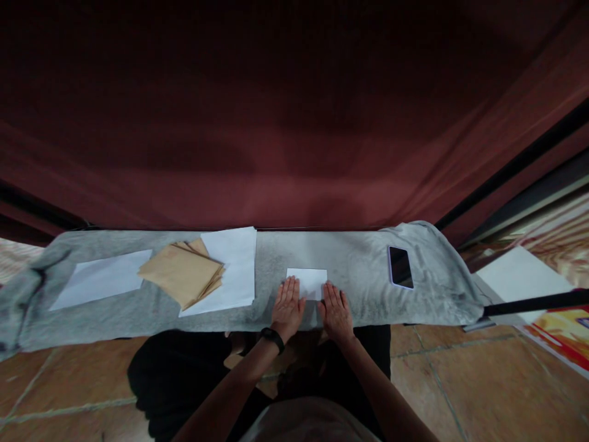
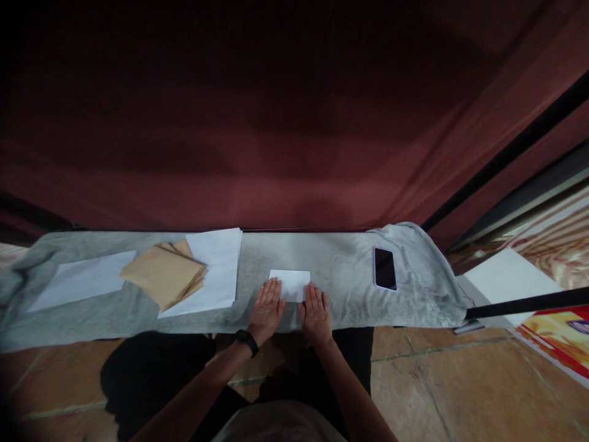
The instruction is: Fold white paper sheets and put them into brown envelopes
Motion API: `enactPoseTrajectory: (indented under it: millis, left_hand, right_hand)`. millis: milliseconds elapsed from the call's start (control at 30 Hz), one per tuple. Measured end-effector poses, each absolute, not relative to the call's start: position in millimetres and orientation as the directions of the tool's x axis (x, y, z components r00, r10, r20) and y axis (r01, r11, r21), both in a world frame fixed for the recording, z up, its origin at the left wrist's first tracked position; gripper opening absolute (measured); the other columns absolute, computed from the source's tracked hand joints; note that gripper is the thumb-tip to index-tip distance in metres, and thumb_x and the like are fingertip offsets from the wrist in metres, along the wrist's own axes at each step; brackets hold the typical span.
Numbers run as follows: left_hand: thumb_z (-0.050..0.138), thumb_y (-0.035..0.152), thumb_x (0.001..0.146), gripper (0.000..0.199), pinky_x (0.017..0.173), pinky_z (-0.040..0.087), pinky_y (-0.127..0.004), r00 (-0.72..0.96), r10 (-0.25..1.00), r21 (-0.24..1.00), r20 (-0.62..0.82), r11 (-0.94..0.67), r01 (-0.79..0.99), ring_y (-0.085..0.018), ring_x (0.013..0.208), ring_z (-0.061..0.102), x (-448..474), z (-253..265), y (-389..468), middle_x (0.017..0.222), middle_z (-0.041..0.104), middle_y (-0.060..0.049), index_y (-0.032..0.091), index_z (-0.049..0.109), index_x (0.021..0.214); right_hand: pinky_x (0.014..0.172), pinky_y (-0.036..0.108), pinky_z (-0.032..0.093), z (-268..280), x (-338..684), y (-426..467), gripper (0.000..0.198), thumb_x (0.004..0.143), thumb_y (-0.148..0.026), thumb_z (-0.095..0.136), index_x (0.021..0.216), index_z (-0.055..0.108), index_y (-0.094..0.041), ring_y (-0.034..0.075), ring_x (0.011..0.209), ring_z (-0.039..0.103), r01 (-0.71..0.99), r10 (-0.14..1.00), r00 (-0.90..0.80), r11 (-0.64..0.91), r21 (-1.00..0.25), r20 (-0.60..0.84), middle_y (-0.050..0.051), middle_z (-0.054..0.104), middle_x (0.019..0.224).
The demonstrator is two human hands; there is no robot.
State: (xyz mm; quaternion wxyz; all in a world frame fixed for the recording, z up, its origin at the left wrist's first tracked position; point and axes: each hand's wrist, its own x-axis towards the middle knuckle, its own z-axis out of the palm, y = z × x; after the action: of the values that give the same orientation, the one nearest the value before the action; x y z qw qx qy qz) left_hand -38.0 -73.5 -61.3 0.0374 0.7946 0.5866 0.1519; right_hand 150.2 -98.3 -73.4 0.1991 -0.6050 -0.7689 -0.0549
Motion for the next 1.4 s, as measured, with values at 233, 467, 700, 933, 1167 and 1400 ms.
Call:
enactPoseTrajectory:
  millis: [233, 467, 700, 933, 1167, 1400]
  left_hand:
    - [0.027, 0.045, 0.106, 0.064, 0.128, 0.022, -0.047, 0.414, 0.907, 0.300, 0.084, -0.419, 0.857, -0.024, 0.157, 0.023, 16, -57, -51, 0.166, 0.031, -0.015, 0.009, 0.030, 0.159]
    - [0.031, 0.039, 0.104, 0.063, 0.128, 0.023, -0.047, 0.307, 0.946, 0.288, 0.104, -0.324, 0.901, -0.026, 0.156, 0.025, -7, -64, -34, 0.166, 0.032, -0.017, 0.007, 0.030, 0.159]
    - [0.034, 0.036, 0.102, 0.064, 0.127, 0.023, -0.049, 0.192, 0.970, 0.257, 0.149, -0.226, 0.940, -0.029, 0.156, 0.024, -32, -65, -39, 0.164, 0.034, -0.019, 0.003, 0.033, 0.157]
    - [0.035, 0.033, 0.101, 0.063, 0.126, 0.023, -0.049, 0.200, 0.969, 0.267, 0.148, -0.233, 0.935, -0.029, 0.156, 0.025, -36, -59, -41, 0.163, 0.036, -0.019, 0.004, 0.034, 0.157]
    - [0.034, 0.034, 0.101, 0.064, 0.126, 0.022, -0.049, 0.202, 0.972, 0.249, 0.124, -0.227, 0.941, -0.029, 0.155, 0.027, -35, -56, -39, 0.163, 0.036, -0.020, 0.002, 0.035, 0.156]
    - [0.033, 0.042, 0.102, 0.067, 0.127, 0.020, -0.049, 0.153, 0.976, 0.251, 0.155, -0.189, 0.949, -0.029, 0.155, 0.028, -35, -61, -42, 0.163, 0.035, -0.020, 0.004, 0.033, 0.157]
  right_hand:
    - [0.122, 0.050, 0.025, -74, 150, -99, 0.053, 0.103, -0.021, 0.035, 0.155, 0.042, -0.008, 0.029, 0.144, 0.045, 0.956, 0.900, -0.222, 0.276, -0.098, 0.375, 0.018, 0.051, 0.154]
    - [0.122, 0.048, 0.025, -67, 147, -97, 0.052, 0.106, -0.031, 0.038, 0.152, 0.047, -0.008, 0.029, 0.143, 0.047, 0.964, 0.922, -0.177, 0.232, -0.127, 0.344, 0.017, 0.052, 0.153]
    - [0.123, 0.049, 0.026, -66, 149, -97, 0.053, 0.106, -0.031, 0.039, 0.154, 0.044, -0.009, 0.029, 0.145, 0.045, 0.959, 0.946, -0.151, 0.210, -0.189, 0.287, 0.017, 0.048, 0.156]
    - [0.124, 0.049, 0.025, -57, 117, -66, 0.048, 0.107, -0.030, 0.035, 0.150, 0.050, -0.013, 0.026, 0.146, 0.044, 0.920, 0.966, -0.113, 0.191, -0.343, 0.233, 0.013, 0.049, 0.156]
    - [0.123, 0.049, 0.027, -56, 114, -42, 0.053, 0.107, -0.033, 0.039, 0.155, 0.041, -0.011, 0.026, 0.150, 0.037, 0.919, 0.963, -0.194, 0.245, -0.308, 0.186, 0.015, 0.044, 0.160]
    - [0.125, 0.048, 0.022, -59, 140, -44, 0.057, 0.108, -0.037, 0.034, 0.158, 0.036, -0.010, 0.028, 0.150, 0.036, 0.948, 0.976, -0.130, 0.174, -0.268, 0.174, 0.014, 0.040, 0.162]
